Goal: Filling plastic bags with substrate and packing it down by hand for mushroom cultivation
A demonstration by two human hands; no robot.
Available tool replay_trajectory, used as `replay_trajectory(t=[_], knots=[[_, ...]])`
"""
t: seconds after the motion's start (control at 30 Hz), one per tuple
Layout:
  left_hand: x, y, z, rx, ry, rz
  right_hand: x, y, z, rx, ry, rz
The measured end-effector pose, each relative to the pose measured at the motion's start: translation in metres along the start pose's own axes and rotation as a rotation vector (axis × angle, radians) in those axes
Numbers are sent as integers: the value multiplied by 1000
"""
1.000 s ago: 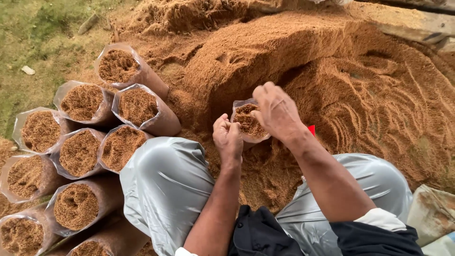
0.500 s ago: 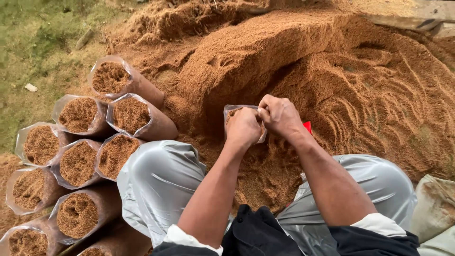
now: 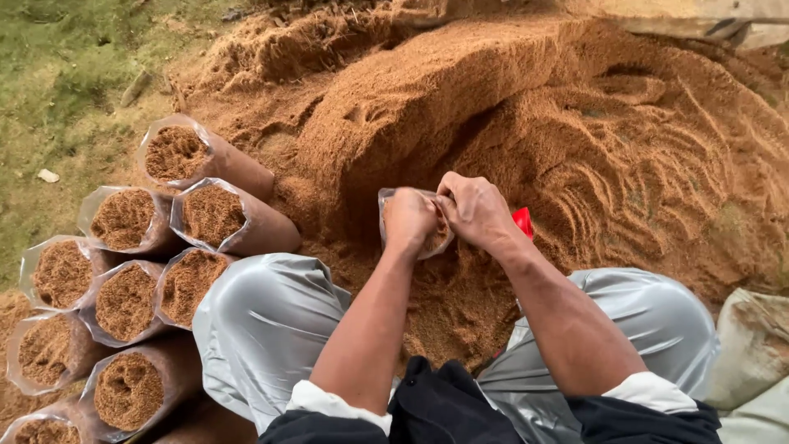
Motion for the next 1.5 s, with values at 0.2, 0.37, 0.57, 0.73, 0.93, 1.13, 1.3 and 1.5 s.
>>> replay_trajectory(t=[0.2,0.37,0.57,0.73,0.93,1.13,1.3,1.5], knots=[[17,-15,-7,-184,93,137,2,-1,-3,-7,15,5],[24,-44,-38,-501,602,-118,5,11,-3,100,41,109],[-6,-66,-40,-199,343,-789,16,41,3,-55,121,391],[-22,-85,-26,-224,355,-867,-11,168,7,-699,470,232],[-29,-90,-16,-227,399,-873,-76,236,0,-1283,375,579],[-31,-80,-19,-218,431,-909,-130,334,31,-885,536,1411],[-30,-68,-22,-217,458,-928,-159,453,81,-914,830,1116],[-35,-65,-22,-237,450,-932,-36,318,72,-937,1009,1035]])
Point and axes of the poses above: each hand's wrist, its own z-axis towards the middle knuckle, its own x-axis out of the back of the hand, y = z × x, the point moved 1 cm from there along z, towards the middle knuckle, and after that the axes turned 15 degrees about -y, right-handed, at the moved point
